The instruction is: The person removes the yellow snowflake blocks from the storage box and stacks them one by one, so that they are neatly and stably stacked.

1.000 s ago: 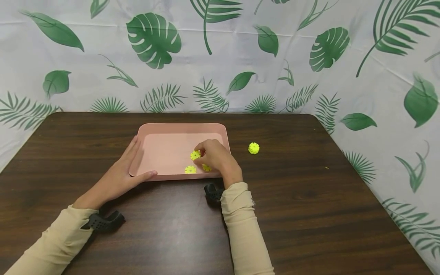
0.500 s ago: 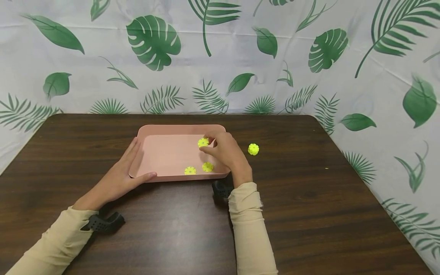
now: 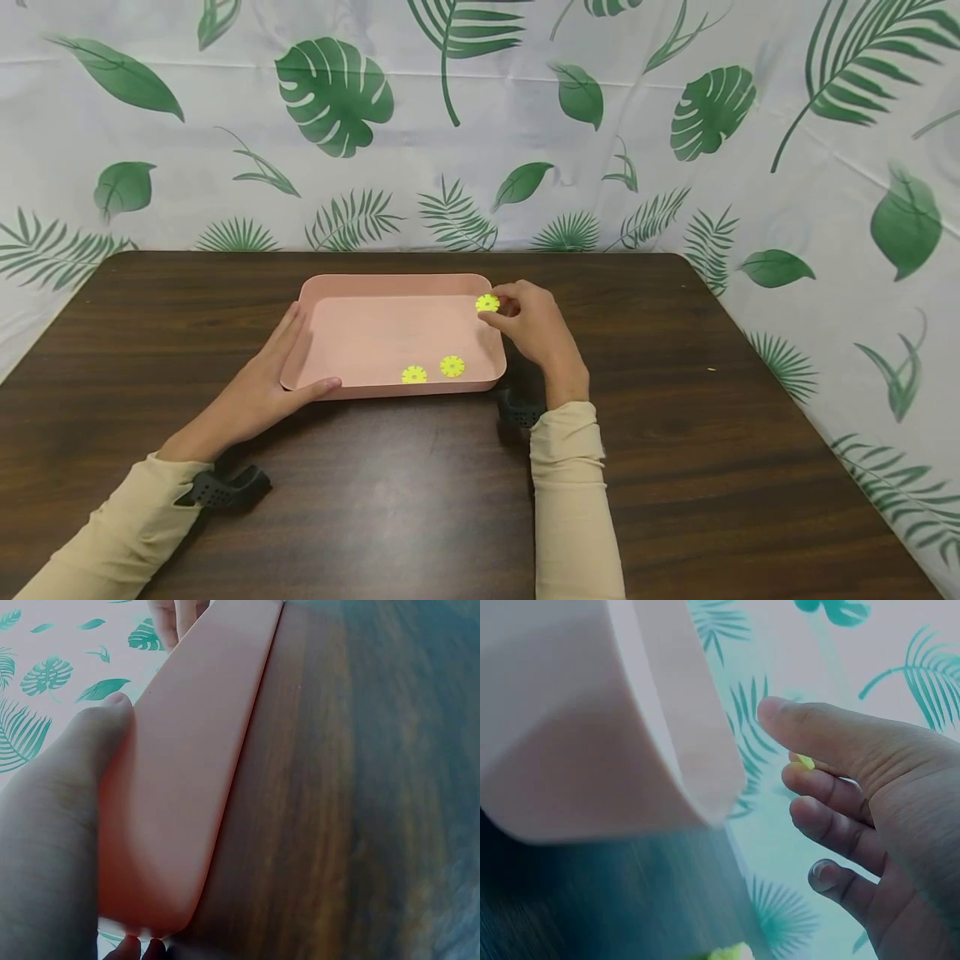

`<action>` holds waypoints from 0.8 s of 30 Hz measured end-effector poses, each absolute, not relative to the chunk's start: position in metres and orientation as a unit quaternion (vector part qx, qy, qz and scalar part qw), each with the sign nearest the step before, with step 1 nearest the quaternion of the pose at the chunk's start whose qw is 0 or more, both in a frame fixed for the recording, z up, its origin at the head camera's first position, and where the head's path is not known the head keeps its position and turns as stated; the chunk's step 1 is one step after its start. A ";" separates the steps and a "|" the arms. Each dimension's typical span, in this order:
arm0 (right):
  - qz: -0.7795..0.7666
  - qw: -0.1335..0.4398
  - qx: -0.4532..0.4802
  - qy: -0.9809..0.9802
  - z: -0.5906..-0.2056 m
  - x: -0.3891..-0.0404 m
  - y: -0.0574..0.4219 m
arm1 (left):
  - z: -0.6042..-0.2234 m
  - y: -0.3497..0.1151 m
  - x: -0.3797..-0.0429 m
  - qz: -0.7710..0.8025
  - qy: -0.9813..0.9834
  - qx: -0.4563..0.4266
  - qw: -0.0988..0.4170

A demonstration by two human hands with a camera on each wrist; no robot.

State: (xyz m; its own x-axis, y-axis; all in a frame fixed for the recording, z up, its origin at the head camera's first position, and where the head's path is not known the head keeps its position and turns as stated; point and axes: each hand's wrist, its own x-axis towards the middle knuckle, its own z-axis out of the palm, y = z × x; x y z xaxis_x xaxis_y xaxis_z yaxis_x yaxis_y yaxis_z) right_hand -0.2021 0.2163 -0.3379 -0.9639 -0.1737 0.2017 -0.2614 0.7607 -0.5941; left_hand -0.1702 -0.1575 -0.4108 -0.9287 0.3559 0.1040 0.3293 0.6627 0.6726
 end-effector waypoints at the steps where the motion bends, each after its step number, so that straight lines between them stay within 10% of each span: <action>1: 0.325 0.068 0.112 -0.937 -0.338 -0.202 0.219 | -0.411 -0.157 -0.170 0.366 0.911 0.188 0.018; 24: 0.304 0.089 0.039 -0.948 -0.342 -0.195 0.279 | -0.411 -0.157 -0.169 0.359 0.914 0.187 0.016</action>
State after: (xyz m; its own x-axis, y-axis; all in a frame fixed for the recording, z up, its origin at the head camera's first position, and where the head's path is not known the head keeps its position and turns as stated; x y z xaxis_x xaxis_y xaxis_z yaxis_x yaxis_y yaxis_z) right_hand -0.1952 0.2789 -0.3422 -0.9812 -0.0208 0.1917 -0.1284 0.8123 -0.5689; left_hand -0.1692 -0.1570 -0.4107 -0.9298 0.3528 0.1049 0.3300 0.6729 0.6621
